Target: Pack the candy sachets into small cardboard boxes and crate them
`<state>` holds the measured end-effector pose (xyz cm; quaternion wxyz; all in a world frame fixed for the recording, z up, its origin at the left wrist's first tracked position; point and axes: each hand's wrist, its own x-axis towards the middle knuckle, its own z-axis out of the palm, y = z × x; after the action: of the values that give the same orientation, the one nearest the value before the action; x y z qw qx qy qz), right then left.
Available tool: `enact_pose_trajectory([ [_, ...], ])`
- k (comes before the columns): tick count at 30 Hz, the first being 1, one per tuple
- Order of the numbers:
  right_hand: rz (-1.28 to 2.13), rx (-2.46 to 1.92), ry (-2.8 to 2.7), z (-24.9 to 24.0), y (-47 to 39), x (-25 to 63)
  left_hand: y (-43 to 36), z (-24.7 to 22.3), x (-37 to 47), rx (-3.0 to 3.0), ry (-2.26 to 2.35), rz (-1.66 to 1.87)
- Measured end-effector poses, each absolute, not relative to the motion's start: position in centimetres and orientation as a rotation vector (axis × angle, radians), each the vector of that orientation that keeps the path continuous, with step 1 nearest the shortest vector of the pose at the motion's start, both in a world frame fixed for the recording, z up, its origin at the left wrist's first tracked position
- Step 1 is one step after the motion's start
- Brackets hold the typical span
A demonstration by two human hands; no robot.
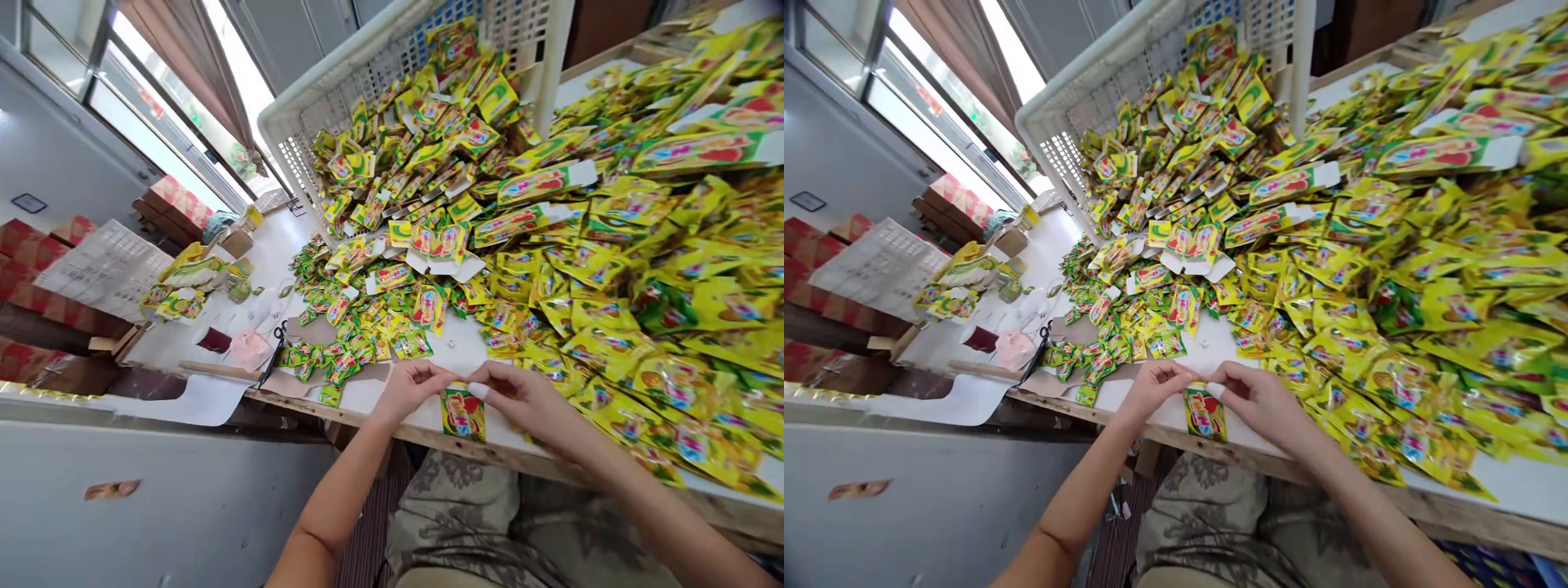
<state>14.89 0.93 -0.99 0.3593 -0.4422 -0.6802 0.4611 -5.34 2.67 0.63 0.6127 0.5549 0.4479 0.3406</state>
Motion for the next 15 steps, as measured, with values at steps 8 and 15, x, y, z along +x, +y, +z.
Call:
enact_pose_trajectory([
  [8,1.005,-1.033,-1.743,-2.3,-0.7,14.3,0.9,-0.3,-5.9,1.537,0.946,0.943],
  [15,0.700,-1.009,-1.840,-3.3,-2.4,13.7,-0.3,-1.4,-5.7,1.701,0.956,1.098],
])
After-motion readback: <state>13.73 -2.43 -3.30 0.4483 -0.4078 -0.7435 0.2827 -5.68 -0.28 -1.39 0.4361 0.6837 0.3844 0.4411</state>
